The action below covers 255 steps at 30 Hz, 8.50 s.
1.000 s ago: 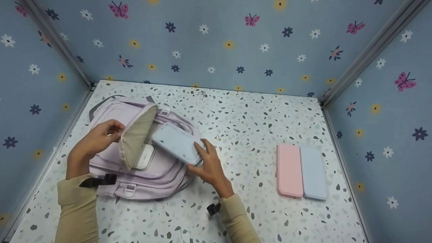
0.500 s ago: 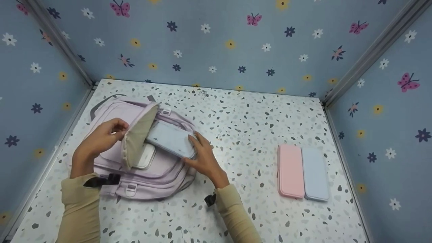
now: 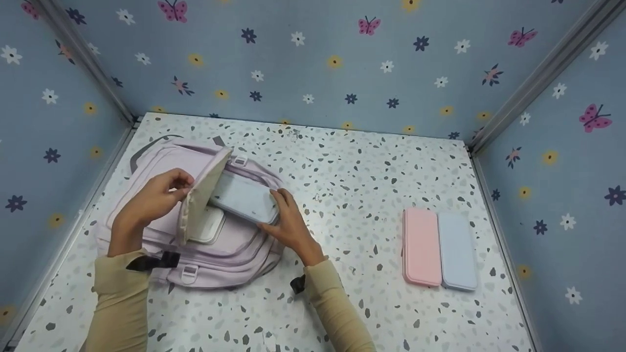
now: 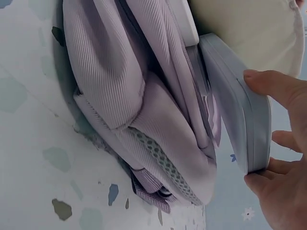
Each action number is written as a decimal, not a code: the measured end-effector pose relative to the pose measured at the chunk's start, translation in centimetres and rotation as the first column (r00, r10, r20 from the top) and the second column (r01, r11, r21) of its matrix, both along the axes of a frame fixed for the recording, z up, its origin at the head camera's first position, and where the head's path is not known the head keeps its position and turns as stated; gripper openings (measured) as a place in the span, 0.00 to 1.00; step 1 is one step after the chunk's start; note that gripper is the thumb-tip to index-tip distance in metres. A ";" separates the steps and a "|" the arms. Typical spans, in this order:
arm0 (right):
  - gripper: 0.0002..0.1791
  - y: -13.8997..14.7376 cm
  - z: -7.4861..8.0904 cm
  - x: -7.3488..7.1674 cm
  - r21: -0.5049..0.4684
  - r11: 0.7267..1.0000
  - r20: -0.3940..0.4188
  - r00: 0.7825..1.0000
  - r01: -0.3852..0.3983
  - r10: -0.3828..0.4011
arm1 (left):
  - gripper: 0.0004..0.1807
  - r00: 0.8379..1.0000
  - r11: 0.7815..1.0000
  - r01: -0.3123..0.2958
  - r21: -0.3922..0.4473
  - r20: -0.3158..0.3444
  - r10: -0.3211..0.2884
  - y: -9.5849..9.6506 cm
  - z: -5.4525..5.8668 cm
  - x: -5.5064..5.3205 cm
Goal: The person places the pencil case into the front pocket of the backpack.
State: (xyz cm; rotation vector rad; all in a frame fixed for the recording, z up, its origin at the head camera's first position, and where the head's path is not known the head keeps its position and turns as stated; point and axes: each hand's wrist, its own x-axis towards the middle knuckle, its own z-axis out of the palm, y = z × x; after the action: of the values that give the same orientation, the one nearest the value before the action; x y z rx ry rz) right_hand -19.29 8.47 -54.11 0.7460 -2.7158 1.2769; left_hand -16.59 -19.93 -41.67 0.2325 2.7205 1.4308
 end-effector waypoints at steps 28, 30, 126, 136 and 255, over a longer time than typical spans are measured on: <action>0.47 -7.7 -1.2 -2.3 -0.002 1.000 -0.005 1.000 0.019 -0.019 | 0.06 1.000 0.999 0.006 -0.035 0.015 -0.005 0.5 0.4 0.5; 0.47 -7.6 -1.0 -1.8 -0.026 0.999 -0.005 0.999 0.048 -0.048 | 0.07 1.000 0.999 0.007 -0.036 0.016 -0.006 0.4 0.3 0.5; 0.31 21.8 1.1 7.0 -0.160 0.626 0.228 0.645 0.763 -0.729 | 0.07 0.999 0.999 -0.038 -0.019 -0.012 0.038 -0.7 0.1 0.8; 0.36 24.1 0.3 8.2 0.021 0.579 0.284 0.550 0.815 -0.785 | 0.07 0.999 0.999 -0.042 -0.035 -0.009 0.042 -0.9 0.3 0.9; 0.42 17.0 4.0 9.5 -0.156 0.778 -0.099 0.775 0.608 -0.625 | 0.07 0.999 0.999 -0.034 -0.017 0.005 0.035 -0.8 0.0 1.0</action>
State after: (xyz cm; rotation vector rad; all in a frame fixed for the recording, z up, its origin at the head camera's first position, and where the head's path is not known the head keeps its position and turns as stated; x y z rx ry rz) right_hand -9.76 25.46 -50.15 -0.0890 -2.4102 1.1327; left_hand -15.62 -20.77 -41.63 0.1816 2.7441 1.4148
